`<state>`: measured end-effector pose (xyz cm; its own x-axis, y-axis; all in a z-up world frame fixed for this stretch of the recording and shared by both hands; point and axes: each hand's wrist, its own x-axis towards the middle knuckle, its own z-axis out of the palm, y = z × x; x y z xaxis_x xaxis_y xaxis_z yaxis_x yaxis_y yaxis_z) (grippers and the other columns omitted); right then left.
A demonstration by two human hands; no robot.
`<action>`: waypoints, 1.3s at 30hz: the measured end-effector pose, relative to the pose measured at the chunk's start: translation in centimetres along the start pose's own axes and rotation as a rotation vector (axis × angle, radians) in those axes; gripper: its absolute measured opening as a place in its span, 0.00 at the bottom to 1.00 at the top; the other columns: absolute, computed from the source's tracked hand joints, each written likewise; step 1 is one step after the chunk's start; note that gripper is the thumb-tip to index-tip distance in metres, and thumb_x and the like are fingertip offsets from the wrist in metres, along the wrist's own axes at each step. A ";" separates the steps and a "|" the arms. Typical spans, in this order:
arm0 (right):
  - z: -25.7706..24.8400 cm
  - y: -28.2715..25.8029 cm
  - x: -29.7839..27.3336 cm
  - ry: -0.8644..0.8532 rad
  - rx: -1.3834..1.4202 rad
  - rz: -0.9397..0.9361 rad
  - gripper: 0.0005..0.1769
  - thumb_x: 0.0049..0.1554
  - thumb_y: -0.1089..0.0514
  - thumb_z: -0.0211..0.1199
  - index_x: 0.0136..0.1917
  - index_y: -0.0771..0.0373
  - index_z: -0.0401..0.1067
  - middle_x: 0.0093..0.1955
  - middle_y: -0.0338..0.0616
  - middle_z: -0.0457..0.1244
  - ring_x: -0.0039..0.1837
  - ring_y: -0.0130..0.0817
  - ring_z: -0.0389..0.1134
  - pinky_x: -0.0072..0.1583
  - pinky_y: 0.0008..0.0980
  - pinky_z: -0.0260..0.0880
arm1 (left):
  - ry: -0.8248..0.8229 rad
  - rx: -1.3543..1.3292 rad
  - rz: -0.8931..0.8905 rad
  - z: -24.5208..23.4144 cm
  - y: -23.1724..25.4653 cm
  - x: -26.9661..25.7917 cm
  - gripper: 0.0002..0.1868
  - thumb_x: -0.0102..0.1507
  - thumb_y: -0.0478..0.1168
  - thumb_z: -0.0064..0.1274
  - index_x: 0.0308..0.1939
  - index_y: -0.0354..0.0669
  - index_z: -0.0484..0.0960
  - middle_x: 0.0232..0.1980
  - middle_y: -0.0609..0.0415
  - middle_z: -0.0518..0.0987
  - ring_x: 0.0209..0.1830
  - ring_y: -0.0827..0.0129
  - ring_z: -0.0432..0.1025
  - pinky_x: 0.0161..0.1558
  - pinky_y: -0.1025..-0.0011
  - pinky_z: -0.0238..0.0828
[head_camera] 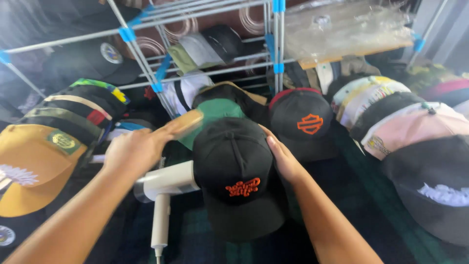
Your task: Cleaning and reshaping a baseball cap using a brush and a handheld steamer.
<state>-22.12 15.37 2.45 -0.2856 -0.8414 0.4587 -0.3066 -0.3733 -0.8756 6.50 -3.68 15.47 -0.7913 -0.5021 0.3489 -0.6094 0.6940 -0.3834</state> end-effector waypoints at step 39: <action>-1.0 0.0 -0.3 -0.048 0.011 0.275 0.39 0.66 0.31 0.36 0.85 0.46 0.46 0.83 0.59 0.46 0.83 0.57 0.44 0.77 0.60 0.45 | -0.669 -0.241 0.076 -1.2 3.8 17.5 0.35 0.66 0.64 0.48 0.59 0.39 0.85 0.57 0.36 0.83 0.61 0.49 0.77 0.64 0.52 0.71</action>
<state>-22.98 16.04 2.41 -0.3129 -0.9292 0.1965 -0.2139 -0.1326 -0.9678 -9.58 -9.18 21.14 -0.7390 -0.6031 -0.3002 -0.5845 0.7956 -0.1592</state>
